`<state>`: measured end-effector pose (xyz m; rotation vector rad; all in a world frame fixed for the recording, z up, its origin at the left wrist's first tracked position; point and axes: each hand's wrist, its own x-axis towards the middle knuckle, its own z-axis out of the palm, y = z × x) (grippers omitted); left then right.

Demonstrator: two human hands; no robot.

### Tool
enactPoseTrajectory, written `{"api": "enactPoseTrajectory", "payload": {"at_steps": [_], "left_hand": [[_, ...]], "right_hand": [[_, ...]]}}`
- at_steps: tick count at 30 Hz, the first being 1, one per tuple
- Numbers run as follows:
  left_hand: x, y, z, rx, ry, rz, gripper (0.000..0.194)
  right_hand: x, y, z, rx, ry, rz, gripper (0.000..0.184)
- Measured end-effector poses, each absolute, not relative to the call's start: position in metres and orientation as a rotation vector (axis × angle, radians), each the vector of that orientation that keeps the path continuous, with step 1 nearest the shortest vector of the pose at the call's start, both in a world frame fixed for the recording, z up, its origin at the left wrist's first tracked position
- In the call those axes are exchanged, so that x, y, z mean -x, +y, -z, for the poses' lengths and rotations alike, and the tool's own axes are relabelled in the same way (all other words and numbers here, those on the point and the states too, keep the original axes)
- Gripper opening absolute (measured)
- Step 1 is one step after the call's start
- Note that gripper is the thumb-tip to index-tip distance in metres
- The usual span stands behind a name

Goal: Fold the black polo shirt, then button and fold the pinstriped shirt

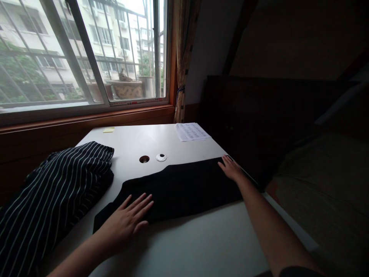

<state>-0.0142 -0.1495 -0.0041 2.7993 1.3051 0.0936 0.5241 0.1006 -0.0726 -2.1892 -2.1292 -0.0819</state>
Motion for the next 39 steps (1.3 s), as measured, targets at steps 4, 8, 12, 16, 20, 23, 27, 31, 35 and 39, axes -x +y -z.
{"api": "enactPoseTrajectory", "payload": {"at_steps": [4, 8, 12, 16, 20, 23, 27, 31, 35, 39], "left_hand": [[0.06, -0.142, 0.017, -2.654, 1.627, -0.053, 0.055], [0.086, -0.145, 0.023, -2.532, 1.802, -0.059, 0.054], [0.091, -0.149, 0.027, -2.498, 1.816, -0.064, 0.056], [0.091, -0.148, 0.025, -2.536, 1.821, -0.038, 0.056], [0.077, -0.143, 0.009, -2.665, 1.802, -0.059, 0.049], [0.043, -0.147, -0.011, -2.802, 1.622, -0.172, 0.047], [-0.013, -0.166, -0.027, -2.895, 1.142, -0.231, 0.053], [-0.031, -0.183, -0.016, -2.935, 0.988, -0.251, 0.058], [-0.021, -0.185, -0.001, -2.975, 1.004, -0.27, 0.062], [-0.017, -0.183, 0.001, -2.992, 1.023, -0.263, 0.06]], "right_hand": [[-0.525, 0.101, 0.072, 2.19, -2.132, 0.08, 0.074], [-0.525, 0.101, 0.072, 2.185, -2.137, 0.078, 0.074], [-0.525, 0.101, 0.073, 2.185, -2.137, 0.078, 0.073], [-0.526, 0.101, 0.074, 2.184, -2.135, 0.078, 0.073], [-0.527, 0.101, 0.075, 2.177, -2.133, 0.085, 0.073], [-0.527, 0.101, 0.075, 2.173, -2.133, 0.091, 0.074], [-0.526, 0.101, 0.074, 2.169, -2.135, 0.094, 0.074], [-0.526, 0.101, 0.073, 2.166, -2.134, 0.093, 0.073], [-0.526, 0.1, 0.073, 2.166, -2.13, 0.09, 0.073], [-0.525, 0.1, 0.072, 2.169, -2.13, 0.083, 0.072]]}}
